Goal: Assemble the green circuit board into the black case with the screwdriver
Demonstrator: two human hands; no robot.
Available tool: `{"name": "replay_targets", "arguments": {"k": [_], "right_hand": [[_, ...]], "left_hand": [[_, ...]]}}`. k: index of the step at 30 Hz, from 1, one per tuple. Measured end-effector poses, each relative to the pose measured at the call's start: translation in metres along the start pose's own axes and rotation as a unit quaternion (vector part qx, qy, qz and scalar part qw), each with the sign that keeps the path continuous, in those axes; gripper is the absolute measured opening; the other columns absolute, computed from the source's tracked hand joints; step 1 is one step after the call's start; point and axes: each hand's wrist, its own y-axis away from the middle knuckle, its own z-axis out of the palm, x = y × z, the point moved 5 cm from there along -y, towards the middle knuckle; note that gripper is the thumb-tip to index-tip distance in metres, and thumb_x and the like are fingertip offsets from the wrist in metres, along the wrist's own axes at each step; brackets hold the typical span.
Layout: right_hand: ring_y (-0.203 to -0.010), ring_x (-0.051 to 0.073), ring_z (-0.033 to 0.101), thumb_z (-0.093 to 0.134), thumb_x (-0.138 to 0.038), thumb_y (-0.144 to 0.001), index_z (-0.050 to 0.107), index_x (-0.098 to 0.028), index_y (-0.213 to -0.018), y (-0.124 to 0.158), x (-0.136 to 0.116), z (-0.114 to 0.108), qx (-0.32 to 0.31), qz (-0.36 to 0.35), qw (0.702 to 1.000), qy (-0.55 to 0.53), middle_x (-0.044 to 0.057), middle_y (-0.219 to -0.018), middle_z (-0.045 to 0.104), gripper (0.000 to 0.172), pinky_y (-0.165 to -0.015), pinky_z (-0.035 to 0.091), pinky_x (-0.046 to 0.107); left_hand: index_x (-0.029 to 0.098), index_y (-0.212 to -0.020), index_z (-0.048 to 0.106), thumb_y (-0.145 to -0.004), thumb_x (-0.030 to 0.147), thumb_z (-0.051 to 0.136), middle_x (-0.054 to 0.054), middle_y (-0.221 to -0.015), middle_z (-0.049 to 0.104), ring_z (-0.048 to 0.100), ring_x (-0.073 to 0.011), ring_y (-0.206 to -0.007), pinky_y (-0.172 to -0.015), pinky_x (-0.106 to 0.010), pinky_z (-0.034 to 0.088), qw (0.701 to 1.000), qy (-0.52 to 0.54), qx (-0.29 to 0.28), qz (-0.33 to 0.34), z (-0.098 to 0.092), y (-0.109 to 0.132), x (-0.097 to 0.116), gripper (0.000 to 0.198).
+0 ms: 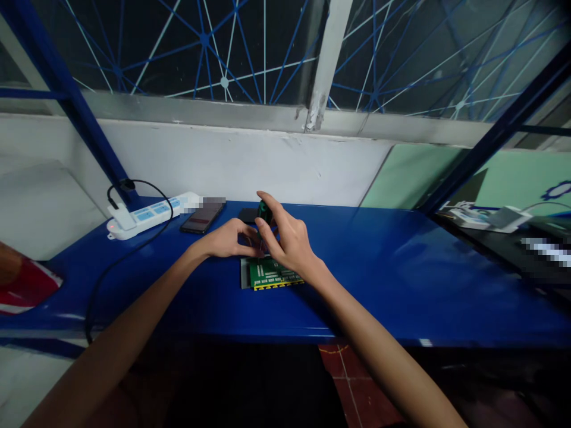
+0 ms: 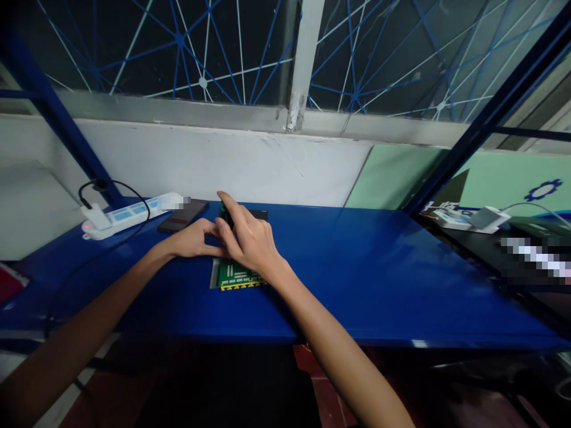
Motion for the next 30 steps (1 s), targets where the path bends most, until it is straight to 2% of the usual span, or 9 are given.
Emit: {"name": "replay_targets", "arguments": {"k": [6,14,19,26,30], "right_hand": [[-0.064,0.013,0.056,0.036,-0.034,-0.099,0.039,-0.014,-0.143,-0.0003,-0.0003,0.0000,0.006,-0.003,1.000,-0.002,0.004,-0.085,0.065,0.048,-0.063,0.046,0.028],[-0.062,0.013,0.055,0.035,-0.035,-0.098,0.039,-0.014,-0.143,0.0002,-0.0015,0.0005,-0.001,0.002,1.000,0.000,0.004,-0.082,0.065,0.049,-0.063,0.047,0.029],[-0.062,0.013,0.056,0.036,-0.034,-0.098,0.039,-0.014,-0.143,0.0003,-0.0009,0.0004,0.001,0.000,1.000,-0.001,0.004,-0.083,0.065,0.049,-0.064,0.048,0.028],[-0.065,0.014,0.057,0.036,-0.033,-0.098,0.039,-0.013,-0.143,0.0007,-0.0007,0.0007,-0.001,-0.002,1.000,0.004,0.004,-0.083,0.065,0.049,-0.065,0.048,0.029],[-0.065,0.014,0.058,0.036,-0.033,-0.098,0.039,-0.012,-0.143,0.0003,-0.0015,0.0001,0.000,-0.003,1.000,0.000,0.005,-0.083,0.065,0.050,-0.064,0.048,0.029]], "left_hand": [[0.014,-0.076,0.074,-0.073,0.026,0.073,-0.006,-0.076,0.074,0.066,-0.0177,-0.073,-0.068,-0.028,0.049,0.999,0.012,0.016,-0.037,0.0012,-0.0002,-0.0090,0.013],[0.014,-0.075,0.073,-0.076,0.026,0.070,-0.005,-0.076,0.074,0.065,-0.0161,-0.072,-0.070,-0.027,0.048,1.000,0.009,-0.015,-0.003,0.0003,-0.0005,-0.0019,0.013],[0.014,-0.077,0.073,-0.078,0.028,0.069,-0.005,-0.077,0.074,0.066,-0.0166,-0.073,-0.071,-0.028,0.048,0.999,0.000,-0.032,-0.005,0.0009,0.0006,-0.0006,0.014],[0.014,-0.077,0.074,-0.073,0.027,0.073,-0.004,-0.076,0.074,0.065,-0.0167,-0.071,-0.068,-0.028,0.048,1.000,0.002,0.009,-0.022,-0.0006,0.0008,-0.0030,0.013],[0.014,-0.077,0.074,-0.074,0.026,0.072,-0.005,-0.076,0.074,0.064,-0.0162,-0.071,-0.068,-0.028,0.047,1.000,0.007,0.006,-0.018,-0.0002,0.0008,-0.0054,0.012]]}}
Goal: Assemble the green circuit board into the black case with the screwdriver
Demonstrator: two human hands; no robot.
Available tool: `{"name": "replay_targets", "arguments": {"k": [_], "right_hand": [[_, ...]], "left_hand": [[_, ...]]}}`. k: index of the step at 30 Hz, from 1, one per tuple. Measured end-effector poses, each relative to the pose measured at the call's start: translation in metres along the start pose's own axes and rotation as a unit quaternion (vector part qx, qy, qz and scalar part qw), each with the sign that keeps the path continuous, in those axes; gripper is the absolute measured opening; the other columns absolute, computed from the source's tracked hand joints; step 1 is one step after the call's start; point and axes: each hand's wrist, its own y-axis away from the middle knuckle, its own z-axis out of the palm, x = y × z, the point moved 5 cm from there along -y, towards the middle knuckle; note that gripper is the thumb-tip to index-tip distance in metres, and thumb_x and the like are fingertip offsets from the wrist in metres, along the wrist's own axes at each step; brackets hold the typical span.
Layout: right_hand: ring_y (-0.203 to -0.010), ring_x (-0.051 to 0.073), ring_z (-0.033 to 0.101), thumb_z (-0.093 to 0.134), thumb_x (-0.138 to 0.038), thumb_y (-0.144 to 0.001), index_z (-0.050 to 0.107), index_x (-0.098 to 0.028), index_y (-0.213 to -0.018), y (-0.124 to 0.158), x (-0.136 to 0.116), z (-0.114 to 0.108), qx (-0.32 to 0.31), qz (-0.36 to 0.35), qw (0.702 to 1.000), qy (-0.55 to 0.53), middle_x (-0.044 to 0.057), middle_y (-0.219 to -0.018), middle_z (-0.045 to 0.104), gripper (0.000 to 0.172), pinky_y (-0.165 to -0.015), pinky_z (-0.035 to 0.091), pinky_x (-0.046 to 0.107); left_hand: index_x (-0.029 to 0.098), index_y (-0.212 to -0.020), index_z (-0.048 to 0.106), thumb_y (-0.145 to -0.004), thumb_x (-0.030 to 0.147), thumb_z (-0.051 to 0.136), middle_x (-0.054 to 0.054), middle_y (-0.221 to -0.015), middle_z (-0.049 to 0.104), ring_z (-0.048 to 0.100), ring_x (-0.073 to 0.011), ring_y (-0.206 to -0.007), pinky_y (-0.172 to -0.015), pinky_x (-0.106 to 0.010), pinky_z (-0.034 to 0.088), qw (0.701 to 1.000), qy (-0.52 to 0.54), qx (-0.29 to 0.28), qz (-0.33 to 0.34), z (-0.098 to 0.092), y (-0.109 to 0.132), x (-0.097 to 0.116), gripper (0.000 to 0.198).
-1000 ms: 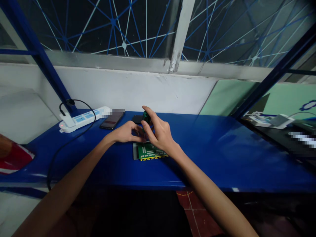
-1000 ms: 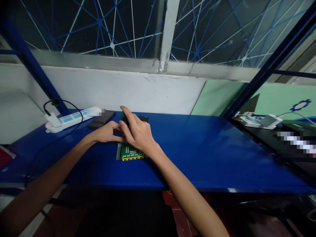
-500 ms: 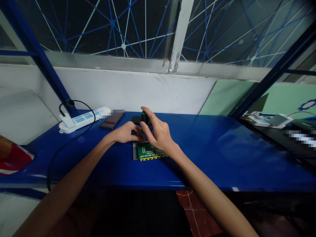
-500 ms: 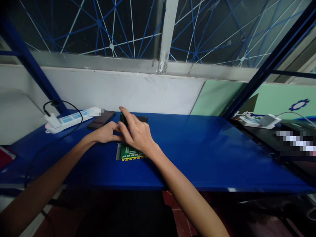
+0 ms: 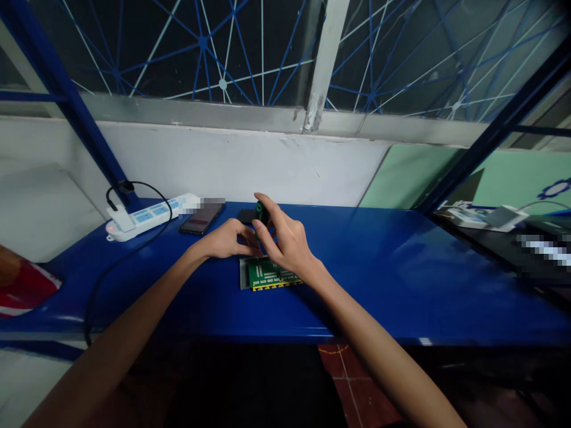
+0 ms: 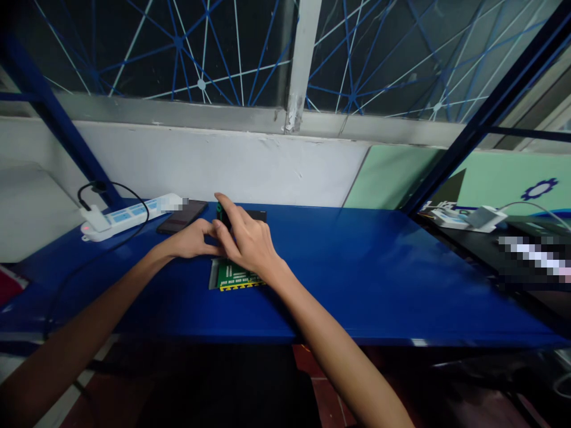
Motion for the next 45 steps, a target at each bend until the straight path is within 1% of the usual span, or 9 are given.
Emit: {"name": "replay_targets", "arguments": {"k": [4,9,11,16,20,28,33,36,45], "right_hand": [[-0.066,0.014,0.058,0.036,-0.034,-0.098,0.040,-0.011,-0.142,-0.001,-0.001,-0.001,0.000,0.001,1.000,-0.002,0.005,-0.084,0.065,0.050,-0.065,0.048,0.029],[-0.066,0.014,0.058,0.035,-0.035,-0.098,0.040,-0.013,-0.142,-0.001,-0.001,-0.001,-0.006,0.006,1.000,0.004,0.004,-0.082,0.065,0.050,-0.064,0.048,0.029],[-0.066,0.014,0.057,0.034,-0.035,-0.099,0.040,-0.013,-0.143,0.000,0.000,0.000,-0.006,0.006,1.000,0.004,0.004,-0.082,0.065,0.050,-0.064,0.048,0.029],[-0.067,0.014,0.058,0.035,-0.034,-0.098,0.039,-0.014,-0.143,-0.001,0.002,0.000,-0.007,0.009,1.000,0.009,0.004,-0.082,0.065,0.049,-0.064,0.047,0.029],[-0.065,0.014,0.057,0.035,-0.034,-0.098,0.039,-0.013,-0.142,-0.001,0.000,0.000,-0.008,0.008,1.000,0.009,0.004,-0.082,0.065,0.049,-0.065,0.048,0.030],[-0.065,0.014,0.057,0.036,-0.035,-0.098,0.037,-0.016,-0.144,0.000,0.001,0.001,-0.009,0.008,1.000,0.007,0.004,-0.083,0.065,0.050,-0.062,0.048,0.029],[-0.067,0.014,0.057,0.036,-0.034,-0.098,0.037,-0.014,-0.143,0.001,0.001,0.001,-0.004,0.006,1.000,0.006,0.004,-0.083,0.065,0.050,-0.063,0.047,0.029],[-0.066,0.014,0.057,0.036,-0.033,-0.098,0.037,-0.014,-0.143,0.001,0.001,0.000,-0.001,0.004,1.000,0.006,0.004,-0.083,0.065,0.049,-0.063,0.047,0.029],[-0.063,0.014,0.058,0.036,-0.034,-0.098,0.037,-0.014,-0.143,0.000,0.000,0.001,-0.014,0.004,1.000,0.001,0.004,-0.083,0.066,0.050,-0.062,0.049,0.030]], "left_hand": [[0.014,-0.075,0.073,-0.075,0.027,0.071,-0.005,-0.076,0.074,0.064,-0.0167,-0.072,-0.070,-0.028,0.047,1.000,-0.008,-0.017,0.011,0.000,0.000,0.001,0.013],[0.015,-0.080,0.074,-0.080,0.029,0.068,-0.005,-0.081,0.075,0.066,-0.0175,-0.077,-0.073,-0.028,0.047,0.998,-0.024,-0.047,0.021,0.002,0.000,0.004,0.015],[0.016,-0.082,0.074,-0.079,0.028,0.069,-0.005,-0.081,0.075,0.066,-0.0174,-0.077,-0.073,-0.028,0.048,0.999,-0.028,-0.037,0.019,0.001,0.001,0.005,0.014],[0.014,-0.077,0.073,-0.073,0.026,0.073,-0.006,-0.080,0.074,0.065,-0.0167,-0.075,-0.072,-0.028,0.048,0.999,-0.023,0.025,0.013,-0.003,0.000,0.007,0.013],[0.015,-0.075,0.074,-0.075,0.026,0.070,-0.006,-0.077,0.074,0.065,-0.0163,-0.073,-0.072,-0.028,0.047,1.000,-0.015,0.010,0.024,-0.002,0.000,0.009,0.012],[0.016,-0.082,0.075,-0.080,0.027,0.069,-0.006,-0.082,0.075,0.065,-0.0164,-0.075,-0.072,-0.027,0.047,0.999,-0.014,-0.038,0.030,-0.001,0.001,0.013,0.013],[0.015,-0.079,0.074,-0.077,0.026,0.071,-0.005,-0.080,0.075,0.066,-0.0168,-0.075,-0.071,-0.027,0.048,1.000,-0.010,-0.017,0.012,0.000,0.001,0.008,0.012],[0.014,-0.078,0.074,-0.076,0.025,0.071,-0.005,-0.078,0.075,0.066,-0.0168,-0.074,-0.071,-0.028,0.048,1.000,-0.006,-0.005,0.016,-0.001,0.001,0.006,0.011],[0.015,-0.082,0.075,-0.080,0.024,0.068,-0.007,-0.084,0.076,0.067,-0.0180,-0.078,-0.076,-0.030,0.049,0.999,-0.005,-0.036,0.039,-0.001,0.001,0.012,0.011]]}}
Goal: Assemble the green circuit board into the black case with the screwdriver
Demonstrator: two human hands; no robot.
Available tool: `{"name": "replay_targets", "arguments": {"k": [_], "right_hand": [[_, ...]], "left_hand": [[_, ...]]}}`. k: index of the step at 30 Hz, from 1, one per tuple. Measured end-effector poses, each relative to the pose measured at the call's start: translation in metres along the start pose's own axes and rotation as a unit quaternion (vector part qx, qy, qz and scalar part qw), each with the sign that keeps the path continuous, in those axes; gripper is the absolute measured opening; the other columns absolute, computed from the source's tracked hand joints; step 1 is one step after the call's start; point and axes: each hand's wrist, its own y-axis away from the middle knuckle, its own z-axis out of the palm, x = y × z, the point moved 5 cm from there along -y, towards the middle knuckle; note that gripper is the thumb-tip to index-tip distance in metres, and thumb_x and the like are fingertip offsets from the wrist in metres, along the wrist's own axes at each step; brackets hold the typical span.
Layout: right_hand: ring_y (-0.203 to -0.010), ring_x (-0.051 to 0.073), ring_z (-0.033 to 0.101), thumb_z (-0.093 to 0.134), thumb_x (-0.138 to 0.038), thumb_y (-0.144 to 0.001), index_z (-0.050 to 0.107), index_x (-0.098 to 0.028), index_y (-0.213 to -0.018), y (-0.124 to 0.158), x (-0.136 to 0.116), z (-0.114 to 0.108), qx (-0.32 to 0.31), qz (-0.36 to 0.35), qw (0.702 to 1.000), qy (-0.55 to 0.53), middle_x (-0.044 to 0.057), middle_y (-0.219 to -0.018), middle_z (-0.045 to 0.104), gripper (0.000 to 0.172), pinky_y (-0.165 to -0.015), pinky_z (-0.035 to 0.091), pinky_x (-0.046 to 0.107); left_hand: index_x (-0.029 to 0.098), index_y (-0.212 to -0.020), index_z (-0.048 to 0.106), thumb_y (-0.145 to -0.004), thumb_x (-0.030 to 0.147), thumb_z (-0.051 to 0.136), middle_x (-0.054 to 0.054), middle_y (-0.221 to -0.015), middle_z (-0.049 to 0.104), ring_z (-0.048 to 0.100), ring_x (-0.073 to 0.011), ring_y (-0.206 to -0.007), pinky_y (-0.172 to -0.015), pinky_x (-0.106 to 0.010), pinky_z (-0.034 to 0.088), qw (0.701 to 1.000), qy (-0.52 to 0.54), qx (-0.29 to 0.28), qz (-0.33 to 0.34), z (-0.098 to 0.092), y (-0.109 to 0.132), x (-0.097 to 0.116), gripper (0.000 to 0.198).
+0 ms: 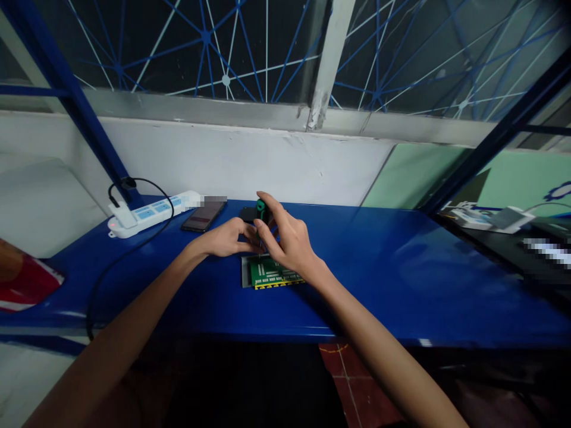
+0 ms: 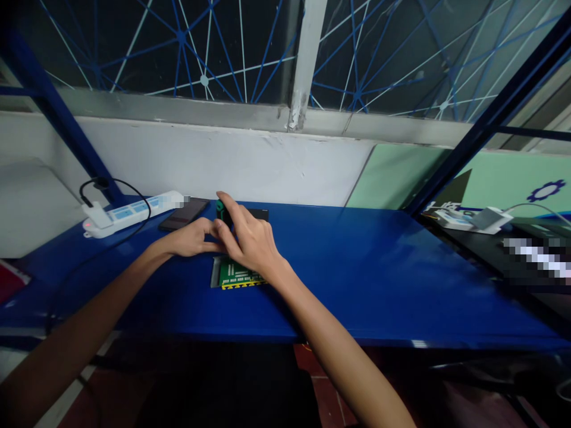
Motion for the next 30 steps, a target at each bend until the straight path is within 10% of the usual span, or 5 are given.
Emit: {"name": "replay_targets", "arguments": {"k": [14,30], "right_hand": [[-0.064,0.014,0.061,0.055,-0.043,-0.090,0.048,-0.021,-0.127,0.0041,0.0069,0.0012,0.100,0.027,0.995,0.012,0.002,-0.082,0.065,0.043,-0.059,0.049,0.028],[-0.077,0.016,0.060,0.046,-0.037,-0.093,0.047,-0.017,-0.134,0.0004,-0.0003,-0.0028,0.043,-0.022,0.999,0.008,0.006,-0.093,0.064,0.046,-0.070,0.051,0.032]], "left_hand": [[0.016,-0.088,0.074,-0.083,0.023,0.065,-0.007,-0.089,0.076,0.068,-0.0194,-0.086,-0.080,-0.030,0.049,1.000,-0.015,-0.004,-0.015,0.0025,0.0011,-0.0047,0.013],[0.015,-0.080,0.073,-0.083,0.028,0.065,-0.005,-0.077,0.074,0.065,-0.0167,-0.071,-0.071,-0.027,0.047,0.999,-0.030,-0.018,-0.018,0.0004,0.0006,-0.0048,0.016]]}}
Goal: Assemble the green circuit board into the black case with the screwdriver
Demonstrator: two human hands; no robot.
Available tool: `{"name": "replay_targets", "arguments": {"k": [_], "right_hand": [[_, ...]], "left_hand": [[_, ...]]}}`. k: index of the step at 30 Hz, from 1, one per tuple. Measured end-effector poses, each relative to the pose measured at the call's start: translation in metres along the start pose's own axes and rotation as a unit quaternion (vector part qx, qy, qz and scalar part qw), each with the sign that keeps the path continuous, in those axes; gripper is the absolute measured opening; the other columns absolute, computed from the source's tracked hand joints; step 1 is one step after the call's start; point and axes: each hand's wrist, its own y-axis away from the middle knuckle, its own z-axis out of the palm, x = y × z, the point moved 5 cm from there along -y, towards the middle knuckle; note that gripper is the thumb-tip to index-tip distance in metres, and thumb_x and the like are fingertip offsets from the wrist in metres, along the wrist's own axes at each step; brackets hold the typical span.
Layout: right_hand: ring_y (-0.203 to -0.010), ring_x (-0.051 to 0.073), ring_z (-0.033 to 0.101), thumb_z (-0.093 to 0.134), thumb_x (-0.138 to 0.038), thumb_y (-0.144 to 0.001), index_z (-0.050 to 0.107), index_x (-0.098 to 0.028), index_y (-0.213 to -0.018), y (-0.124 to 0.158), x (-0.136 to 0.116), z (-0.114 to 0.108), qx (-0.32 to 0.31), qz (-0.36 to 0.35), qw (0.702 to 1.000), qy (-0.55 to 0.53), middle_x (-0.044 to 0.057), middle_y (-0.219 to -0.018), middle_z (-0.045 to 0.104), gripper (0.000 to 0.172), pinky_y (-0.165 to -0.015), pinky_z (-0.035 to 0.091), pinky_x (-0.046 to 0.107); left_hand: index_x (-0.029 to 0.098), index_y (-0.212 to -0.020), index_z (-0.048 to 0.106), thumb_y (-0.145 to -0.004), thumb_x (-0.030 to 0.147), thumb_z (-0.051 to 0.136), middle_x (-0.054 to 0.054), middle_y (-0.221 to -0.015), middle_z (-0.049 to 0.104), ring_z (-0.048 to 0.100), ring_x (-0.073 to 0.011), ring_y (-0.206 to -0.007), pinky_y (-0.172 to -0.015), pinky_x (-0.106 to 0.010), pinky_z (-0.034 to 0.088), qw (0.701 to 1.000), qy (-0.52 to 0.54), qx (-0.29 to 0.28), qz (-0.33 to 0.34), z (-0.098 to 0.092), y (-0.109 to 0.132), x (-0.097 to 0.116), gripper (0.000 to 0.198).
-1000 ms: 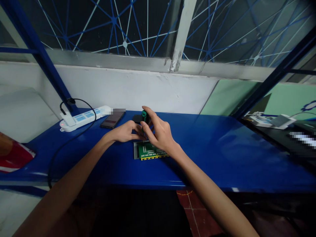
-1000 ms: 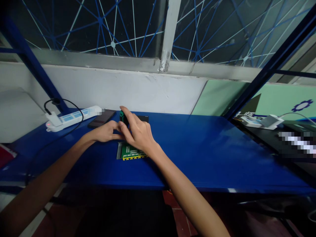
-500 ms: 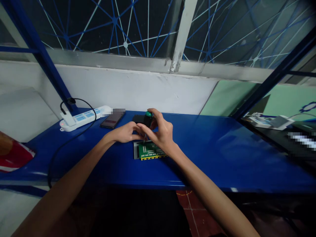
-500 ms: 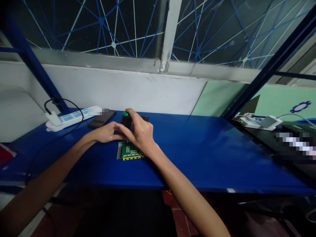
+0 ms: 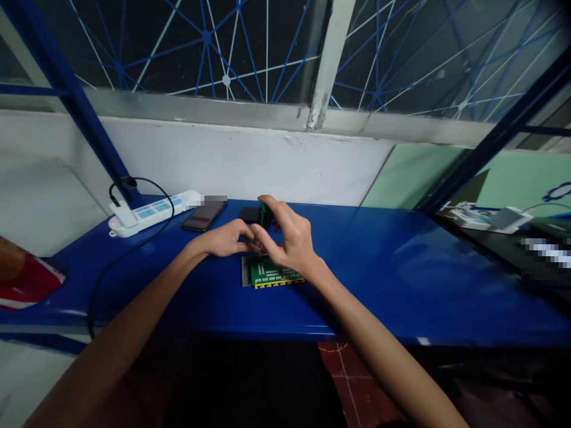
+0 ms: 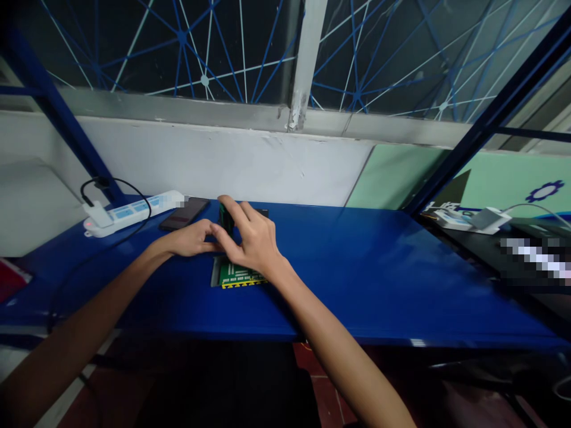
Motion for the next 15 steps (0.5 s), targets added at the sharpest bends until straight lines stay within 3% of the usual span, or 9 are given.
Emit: {"name": "replay_targets", "arguments": {"k": [4,9,15], "right_hand": [[-0.081,0.016,0.062,0.040,-0.031,-0.094,0.037,-0.018,-0.141,0.0015,-0.0003,0.0047,-0.024,-0.012,0.999,-0.032,0.008,-0.111,0.064,0.049,-0.074,0.052,0.032],[-0.072,0.015,0.061,0.048,-0.039,-0.093,0.046,-0.016,-0.134,0.0012,0.0017,0.0058,0.003,-0.015,1.000,-0.006,0.005,-0.087,0.065,0.046,-0.068,0.051,0.030],[-0.070,0.015,0.062,0.046,-0.040,-0.094,0.046,-0.017,-0.135,0.0015,0.0027,0.0053,0.009,0.000,1.000,-0.003,0.003,-0.083,0.066,0.047,-0.065,0.049,0.030]], "left_hand": [[0.014,-0.078,0.072,-0.083,0.027,0.064,-0.005,-0.075,0.073,0.064,-0.0161,-0.069,-0.067,-0.026,0.047,1.000,0.005,-0.010,0.000,-0.0002,0.0007,-0.0004,0.016],[0.014,-0.084,0.072,-0.081,0.026,0.065,-0.006,-0.080,0.073,0.065,-0.0168,-0.073,-0.067,-0.026,0.047,1.000,0.006,0.006,-0.013,0.0003,0.0021,-0.0021,0.014],[0.014,-0.081,0.072,-0.083,0.029,0.064,-0.005,-0.078,0.073,0.065,-0.0170,-0.071,-0.068,-0.027,0.048,1.000,0.002,-0.004,0.003,0.0023,0.0012,-0.0051,0.017]]}}
